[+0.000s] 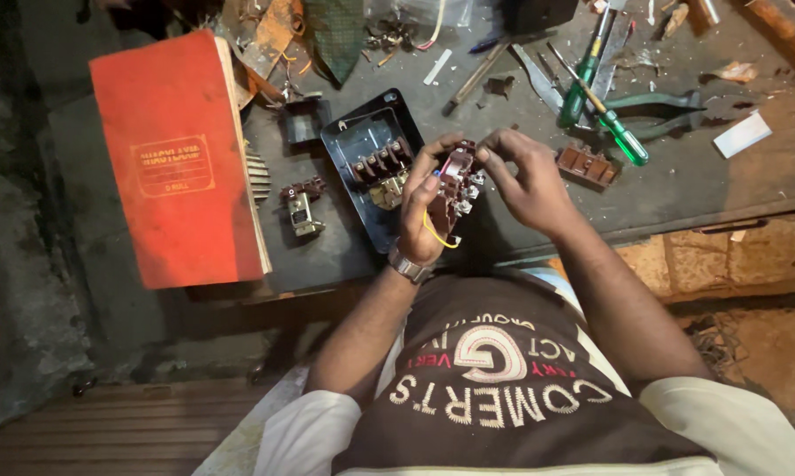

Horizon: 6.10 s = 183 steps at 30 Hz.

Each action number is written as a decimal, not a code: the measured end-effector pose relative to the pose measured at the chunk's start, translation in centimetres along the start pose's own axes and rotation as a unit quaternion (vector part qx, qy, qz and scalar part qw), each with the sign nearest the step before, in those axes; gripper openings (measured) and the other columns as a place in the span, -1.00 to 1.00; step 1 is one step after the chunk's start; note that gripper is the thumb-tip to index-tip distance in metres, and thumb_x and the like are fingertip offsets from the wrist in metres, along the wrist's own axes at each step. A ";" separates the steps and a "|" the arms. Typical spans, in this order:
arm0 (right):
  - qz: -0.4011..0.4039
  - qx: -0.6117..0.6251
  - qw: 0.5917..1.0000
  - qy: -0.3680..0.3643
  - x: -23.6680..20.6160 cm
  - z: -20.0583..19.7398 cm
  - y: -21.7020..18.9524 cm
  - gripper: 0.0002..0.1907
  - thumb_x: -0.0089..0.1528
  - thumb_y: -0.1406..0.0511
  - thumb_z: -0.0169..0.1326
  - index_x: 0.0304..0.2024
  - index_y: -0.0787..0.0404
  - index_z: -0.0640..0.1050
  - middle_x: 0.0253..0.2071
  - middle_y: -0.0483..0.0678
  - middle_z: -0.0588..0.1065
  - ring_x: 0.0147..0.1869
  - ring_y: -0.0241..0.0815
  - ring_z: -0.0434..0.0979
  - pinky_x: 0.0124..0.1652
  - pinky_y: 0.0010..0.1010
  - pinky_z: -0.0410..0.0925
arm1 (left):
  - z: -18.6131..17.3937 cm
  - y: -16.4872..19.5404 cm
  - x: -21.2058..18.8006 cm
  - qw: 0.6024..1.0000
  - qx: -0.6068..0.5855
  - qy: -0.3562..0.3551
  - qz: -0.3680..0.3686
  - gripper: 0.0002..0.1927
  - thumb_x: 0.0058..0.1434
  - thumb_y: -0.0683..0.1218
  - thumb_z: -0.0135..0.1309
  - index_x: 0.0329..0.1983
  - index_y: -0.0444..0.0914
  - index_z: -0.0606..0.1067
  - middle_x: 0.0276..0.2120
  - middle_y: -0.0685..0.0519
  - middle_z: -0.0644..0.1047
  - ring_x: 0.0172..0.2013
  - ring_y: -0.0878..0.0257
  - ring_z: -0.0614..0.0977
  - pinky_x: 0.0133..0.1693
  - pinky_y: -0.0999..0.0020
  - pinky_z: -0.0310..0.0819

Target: The person repairs electrical contactor components at a cluttered workbench. They pick up contactor blocks from a metal tray, manipulate and reposition their internal parts by hand, use a screwdriver to work on the assemblies, and handle small parts and a matchbox while continuing the repair work.

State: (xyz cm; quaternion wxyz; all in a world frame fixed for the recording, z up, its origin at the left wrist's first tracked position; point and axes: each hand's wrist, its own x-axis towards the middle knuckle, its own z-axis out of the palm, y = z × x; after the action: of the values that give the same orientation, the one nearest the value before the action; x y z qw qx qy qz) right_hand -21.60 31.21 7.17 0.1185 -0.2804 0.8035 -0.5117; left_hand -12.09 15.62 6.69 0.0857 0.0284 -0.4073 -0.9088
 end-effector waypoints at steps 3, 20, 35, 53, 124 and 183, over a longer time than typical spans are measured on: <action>-0.017 0.026 0.999 -0.007 0.1 -0.2 -0.1 -0.88 0.41 0.35 0.09 -0.09 0.32 0.54 -0.21 0.03 0.55 -0.13 -0.18 0.55 -0.10 -0.36 0.38 | 0.0 0.0 -0.1 1.000 0.006 0.010 0.007 -0.32 0.37 0.07 -0.03 0.43 -0.42 0.23 0.18 -0.10 0.48 0.19 0.23 0.53 0.25 0.33 0.40; 0.019 0.044 0.999 0.007 0.2 -0.1 1.6 -0.82 0.44 0.27 0.05 -0.12 0.30 0.54 -0.21 0.07 0.52 -0.11 -0.07 0.52 -0.08 -0.31 0.37 | -0.7 -0.3 0.2 1.000 -0.006 0.006 0.006 -0.33 0.41 0.10 -0.03 0.43 -0.41 0.26 0.13 -0.09 0.51 0.10 0.21 0.57 0.14 0.31 0.47; 0.022 -0.240 0.970 0.034 -2.8 -1.9 7.1 -0.85 0.24 0.35 0.23 -0.12 0.18 0.62 -0.11 0.08 0.52 0.02 0.19 0.50 0.01 -0.04 0.33 | -2.6 0.8 0.7 0.981 -0.185 0.050 -0.034 -0.35 0.47 0.16 -0.08 0.46 -0.33 0.25 0.21 -0.10 0.51 0.20 0.06 0.56 0.24 -0.15 0.48; -0.082 0.009 0.995 0.052 -2.7 -1.3 -2.6 -0.85 0.27 0.43 0.26 -0.12 0.24 0.59 -0.05 0.06 0.51 0.04 0.02 0.50 0.02 -0.23 0.35 | -1.6 -1.3 2.1 0.976 -0.213 0.029 -0.035 -0.38 0.50 0.14 -0.10 0.40 -0.41 0.27 0.15 -0.14 0.52 0.20 0.06 0.56 0.31 0.07 0.43; -0.168 -0.095 0.979 0.070 -2.7 3.4 -3.3 -0.65 0.25 0.33 0.22 0.04 0.25 0.45 0.13 0.12 0.42 0.28 0.21 0.34 0.22 0.02 0.13 | -1.0 -2.1 1.1 0.991 0.017 0.121 0.055 -0.45 0.51 0.09 -0.27 0.40 -0.33 0.29 0.14 -0.05 0.48 0.10 0.16 0.51 0.21 0.21 0.39; -0.008 -0.327 0.942 -0.071 -6.4 -5.4 4.5 0.00 -0.11 0.11 0.39 0.37 0.21 0.39 0.36 0.17 0.38 0.42 0.23 0.24 0.22 0.15 0.09 | -13.2 6.5 14.1 0.992 -0.021 0.123 -0.012 -0.71 0.39 0.00 0.06 0.00 -0.30 0.55 -0.02 -0.04 0.61 0.05 0.07 0.65 0.24 -0.03 0.49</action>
State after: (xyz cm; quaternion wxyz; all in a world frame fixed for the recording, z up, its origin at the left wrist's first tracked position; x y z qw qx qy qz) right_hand -20.50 40.39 5.02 0.0726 -0.3453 0.9140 -0.2005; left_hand -23.49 -0.89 2.95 0.1245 0.1429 -0.3739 -0.9079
